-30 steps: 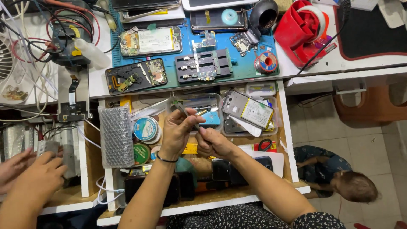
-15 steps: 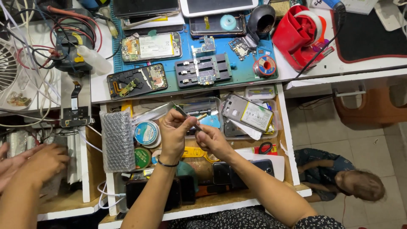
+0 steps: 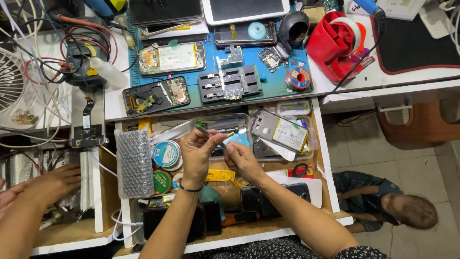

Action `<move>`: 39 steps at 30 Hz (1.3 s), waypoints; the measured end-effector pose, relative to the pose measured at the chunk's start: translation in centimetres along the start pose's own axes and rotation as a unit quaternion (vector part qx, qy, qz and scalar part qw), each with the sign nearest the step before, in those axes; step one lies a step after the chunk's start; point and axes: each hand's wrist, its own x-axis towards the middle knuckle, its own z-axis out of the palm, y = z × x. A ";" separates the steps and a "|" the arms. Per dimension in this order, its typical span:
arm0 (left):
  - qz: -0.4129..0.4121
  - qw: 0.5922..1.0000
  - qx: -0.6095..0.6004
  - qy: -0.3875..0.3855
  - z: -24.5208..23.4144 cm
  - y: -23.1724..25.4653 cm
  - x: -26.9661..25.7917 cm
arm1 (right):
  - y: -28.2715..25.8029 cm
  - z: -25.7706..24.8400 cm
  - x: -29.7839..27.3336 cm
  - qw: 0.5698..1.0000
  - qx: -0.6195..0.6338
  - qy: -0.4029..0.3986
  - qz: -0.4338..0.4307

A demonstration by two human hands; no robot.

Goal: Repairing a mobile phone circuit board by carefully manipulating small components and connectors using tweezers and hands.

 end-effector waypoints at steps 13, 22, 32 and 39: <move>0.006 0.999 -0.025 -0.027 -0.2 -0.2 0.0 | 0.1 0.4 -0.3 1.000 0.002 -0.011 -0.007; -0.026 0.994 -0.094 -0.047 -1.5 -2.6 0.6 | -2.0 1.3 -0.1 0.999 -0.015 -0.027 -0.011; -0.024 0.999 -0.041 -0.011 -0.9 -1.9 0.5 | -1.8 0.5 -0.1 0.996 0.077 -0.034 0.033; -0.020 0.996 -0.072 -0.047 0.1 -0.2 -0.1 | -1.3 1.0 -0.3 0.995 0.081 -0.045 0.042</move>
